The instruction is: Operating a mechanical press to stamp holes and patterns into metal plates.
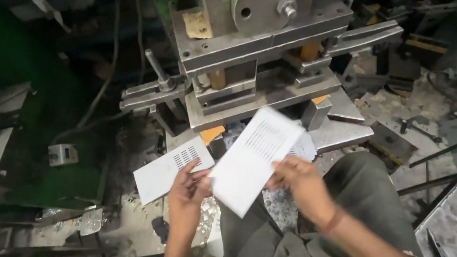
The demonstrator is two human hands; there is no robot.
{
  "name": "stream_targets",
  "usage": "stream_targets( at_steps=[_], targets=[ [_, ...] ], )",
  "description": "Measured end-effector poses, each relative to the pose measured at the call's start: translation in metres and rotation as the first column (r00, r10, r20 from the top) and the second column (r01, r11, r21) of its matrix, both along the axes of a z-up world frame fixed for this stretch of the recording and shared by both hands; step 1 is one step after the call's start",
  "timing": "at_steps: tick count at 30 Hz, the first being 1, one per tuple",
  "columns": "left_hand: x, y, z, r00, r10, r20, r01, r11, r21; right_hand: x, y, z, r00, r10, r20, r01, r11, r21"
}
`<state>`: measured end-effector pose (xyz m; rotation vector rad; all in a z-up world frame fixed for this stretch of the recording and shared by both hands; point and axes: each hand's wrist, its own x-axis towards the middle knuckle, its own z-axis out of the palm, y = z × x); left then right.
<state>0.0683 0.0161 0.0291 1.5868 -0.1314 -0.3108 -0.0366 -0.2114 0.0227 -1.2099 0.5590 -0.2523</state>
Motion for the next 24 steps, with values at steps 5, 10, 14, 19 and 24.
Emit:
stream_targets(
  at_steps=[5,10,14,19,24],
  targets=[
    [-0.005,0.008,-0.014,1.000,-0.007,-0.028,0.006,1.000,-0.029,0.043,-0.060,0.047,0.981,-0.170,0.092,0.164,0.984,0.068],
    [-0.020,-0.001,-0.027,0.997,-0.055,-0.053,0.059,0.996,0.065,0.089,-0.071,0.089,0.987,-0.150,0.051,0.141,0.979,0.146],
    [-0.030,0.001,-0.045,0.991,-0.080,-0.106,0.079,0.997,-0.014,0.128,-0.091,0.046,0.982,-0.190,0.011,0.186,0.970,0.157],
    [-0.027,0.014,-0.092,0.990,-0.079,-0.114,0.069,0.994,-0.085,0.136,-0.075,0.062,0.971,-0.239,-0.027,0.240,0.966,0.096],
    [-0.031,0.019,-0.105,0.984,-0.060,-0.167,0.048,0.996,-0.074,0.150,-0.068,0.081,0.913,-0.396,-0.099,0.407,0.898,0.166]
  ],
)
